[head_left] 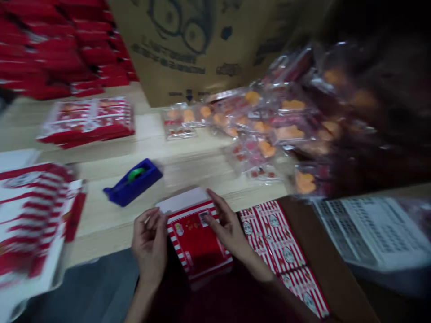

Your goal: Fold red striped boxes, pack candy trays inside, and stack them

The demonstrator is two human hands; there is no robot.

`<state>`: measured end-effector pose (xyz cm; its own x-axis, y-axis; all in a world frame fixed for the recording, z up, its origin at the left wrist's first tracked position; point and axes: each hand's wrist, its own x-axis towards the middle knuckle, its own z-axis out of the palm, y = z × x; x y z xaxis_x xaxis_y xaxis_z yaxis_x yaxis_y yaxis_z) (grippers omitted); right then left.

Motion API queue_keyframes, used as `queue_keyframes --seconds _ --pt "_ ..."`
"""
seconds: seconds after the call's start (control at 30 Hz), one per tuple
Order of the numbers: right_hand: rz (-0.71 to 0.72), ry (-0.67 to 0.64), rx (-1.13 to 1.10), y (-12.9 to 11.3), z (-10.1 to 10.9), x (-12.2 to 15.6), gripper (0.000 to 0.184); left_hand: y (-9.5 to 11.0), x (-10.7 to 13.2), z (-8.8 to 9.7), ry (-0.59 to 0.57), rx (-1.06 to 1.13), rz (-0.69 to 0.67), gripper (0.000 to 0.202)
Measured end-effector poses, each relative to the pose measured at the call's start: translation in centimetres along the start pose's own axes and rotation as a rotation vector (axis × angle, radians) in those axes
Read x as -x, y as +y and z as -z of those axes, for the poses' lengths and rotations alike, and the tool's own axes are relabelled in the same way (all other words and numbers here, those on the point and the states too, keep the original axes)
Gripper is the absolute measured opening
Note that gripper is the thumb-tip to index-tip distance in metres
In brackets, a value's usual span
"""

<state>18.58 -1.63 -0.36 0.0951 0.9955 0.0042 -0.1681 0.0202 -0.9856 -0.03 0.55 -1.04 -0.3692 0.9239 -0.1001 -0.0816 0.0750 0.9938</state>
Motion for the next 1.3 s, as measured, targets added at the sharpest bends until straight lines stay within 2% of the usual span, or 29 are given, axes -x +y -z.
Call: queue_keyframes --seconds 0.13,0.27,0.43,0.57,0.63,0.77,0.97,1.07,1.13,1.2,1.27,1.3 --pt "0.013 -0.060 -0.039 -0.7 0.9 -0.2 0.040 -0.6 -0.8 -0.5 -0.039 -0.108 0.035 0.035" --pt "-0.018 -0.083 0.020 -1.6 2.1 -1.1 0.042 0.9 -2.1 -1.2 -0.228 -0.213 -0.039 0.032" --pt "-0.078 -0.146 -0.055 -2.0 3.1 -2.8 0.032 2.5 -3.0 -1.1 -0.428 -0.095 0.007 0.030" --pt "-0.161 -0.202 0.012 -1.2 3.7 -2.5 0.027 1.9 -1.9 -0.2 -0.528 -0.060 0.079 0.029" --pt "-0.188 -0.202 0.032 -0.4 3.9 -2.2 0.028 1.1 -1.3 0.3 -0.547 -0.069 0.072 0.031" --pt "-0.249 -0.114 -0.012 0.4 3.7 -2.5 0.026 0.4 -1.2 0.8 -0.542 -0.117 0.032 0.025" --pt "-0.288 -0.120 -0.134 -1.5 2.7 -4.5 0.024 3.5 -2.6 1.1 -0.553 -0.149 -0.007 0.024" --pt "-0.290 -0.096 -0.124 -0.5 2.1 -4.4 0.022 3.4 -2.8 1.3 -0.534 -0.020 0.078 0.026" --pt "-0.297 -0.084 -0.129 0.6 1.7 -3.9 0.028 2.3 -2.7 1.5 -0.514 0.088 0.186 0.044" --pt "-0.306 -0.109 -0.153 1.3 1.5 -3.4 0.052 1.2 -2.6 1.9 -0.503 0.118 0.243 0.052" --pt "-0.339 -0.180 -0.192 1.2 1.5 -3.5 0.079 0.6 -2.7 2.1 -0.487 0.100 0.237 0.040" --pt "-0.369 -0.232 -0.218 1.1 1.6 -3.7 0.084 0.5 -2.7 2.2 -0.478 0.094 0.230 0.032"
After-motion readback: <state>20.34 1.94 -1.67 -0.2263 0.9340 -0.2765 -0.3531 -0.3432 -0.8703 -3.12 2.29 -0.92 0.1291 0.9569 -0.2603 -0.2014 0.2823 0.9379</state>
